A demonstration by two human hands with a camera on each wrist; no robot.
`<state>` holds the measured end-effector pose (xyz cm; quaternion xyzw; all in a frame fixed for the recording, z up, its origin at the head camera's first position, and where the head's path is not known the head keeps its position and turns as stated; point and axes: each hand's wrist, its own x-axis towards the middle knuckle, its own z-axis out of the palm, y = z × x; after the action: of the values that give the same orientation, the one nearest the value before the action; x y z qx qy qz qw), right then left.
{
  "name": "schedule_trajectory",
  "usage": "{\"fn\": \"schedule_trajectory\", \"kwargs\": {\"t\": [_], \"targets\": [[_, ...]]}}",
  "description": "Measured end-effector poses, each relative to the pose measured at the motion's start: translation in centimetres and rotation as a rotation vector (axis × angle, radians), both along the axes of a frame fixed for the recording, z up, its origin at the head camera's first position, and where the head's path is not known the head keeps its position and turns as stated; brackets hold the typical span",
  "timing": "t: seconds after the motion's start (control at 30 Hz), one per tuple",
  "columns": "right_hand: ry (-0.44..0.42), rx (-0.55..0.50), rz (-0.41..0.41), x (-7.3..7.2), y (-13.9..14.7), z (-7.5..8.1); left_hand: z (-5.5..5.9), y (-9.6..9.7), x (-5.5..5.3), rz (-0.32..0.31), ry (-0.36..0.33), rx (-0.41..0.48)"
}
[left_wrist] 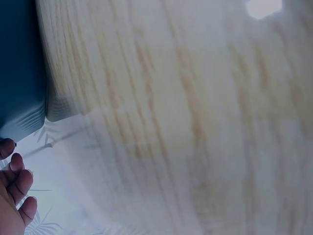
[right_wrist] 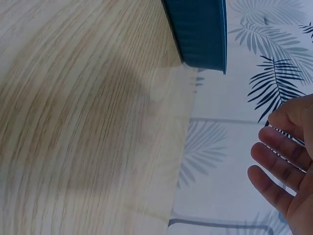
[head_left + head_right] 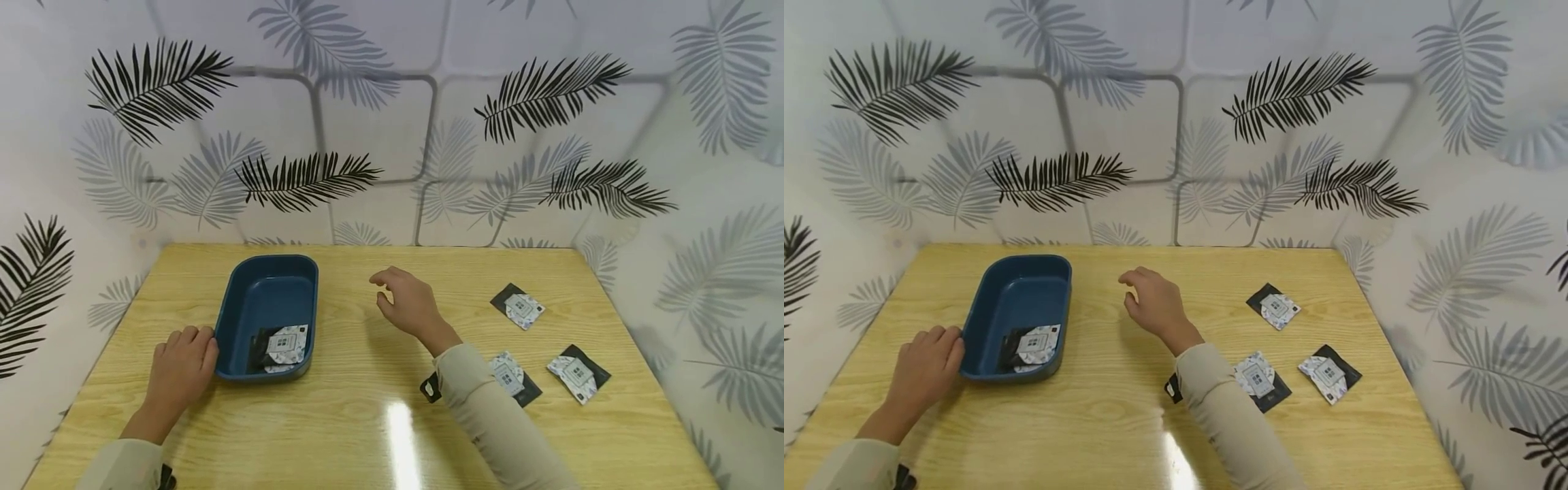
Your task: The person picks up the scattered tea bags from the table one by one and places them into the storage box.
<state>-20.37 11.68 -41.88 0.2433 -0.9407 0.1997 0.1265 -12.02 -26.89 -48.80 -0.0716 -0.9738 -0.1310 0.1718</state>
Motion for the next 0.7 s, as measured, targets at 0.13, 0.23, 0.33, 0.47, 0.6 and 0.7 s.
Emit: {"fn": "schedule_trajectory", "kwargs": {"t": [0.13, 0.23, 0.33, 0.47, 0.6, 0.7], "targets": [[-0.035, -0.004, -0.03, 0.2, 1.2, -0.3, 0.0, 0.2, 0.0, -0.007, 0.016, -0.007], [-0.051, -0.003, -0.054, 0.3, 1.9, -0.4, 0.2, 0.2, -0.1, -0.014, 0.042, -0.012], [-0.074, -0.001, -0.076, 0.4, 2.6, -0.5, 0.3, 0.2, -0.1, -0.019, 0.056, -0.004], [-0.114, 0.015, -0.102, 0.5, 3.7, -0.9, 0.1, 0.2, -0.1, -0.016, 0.042, 0.006], [-0.125, 0.017, -0.121, 0.5, 4.8, -1.3, -0.1, 0.1, 0.0, -0.016, 0.043, 0.01], [-0.113, 0.01, -0.128, 0.4, 5.5, -1.3, -0.2, 0.0, -0.1, -0.018, 0.046, 0.012]]}}
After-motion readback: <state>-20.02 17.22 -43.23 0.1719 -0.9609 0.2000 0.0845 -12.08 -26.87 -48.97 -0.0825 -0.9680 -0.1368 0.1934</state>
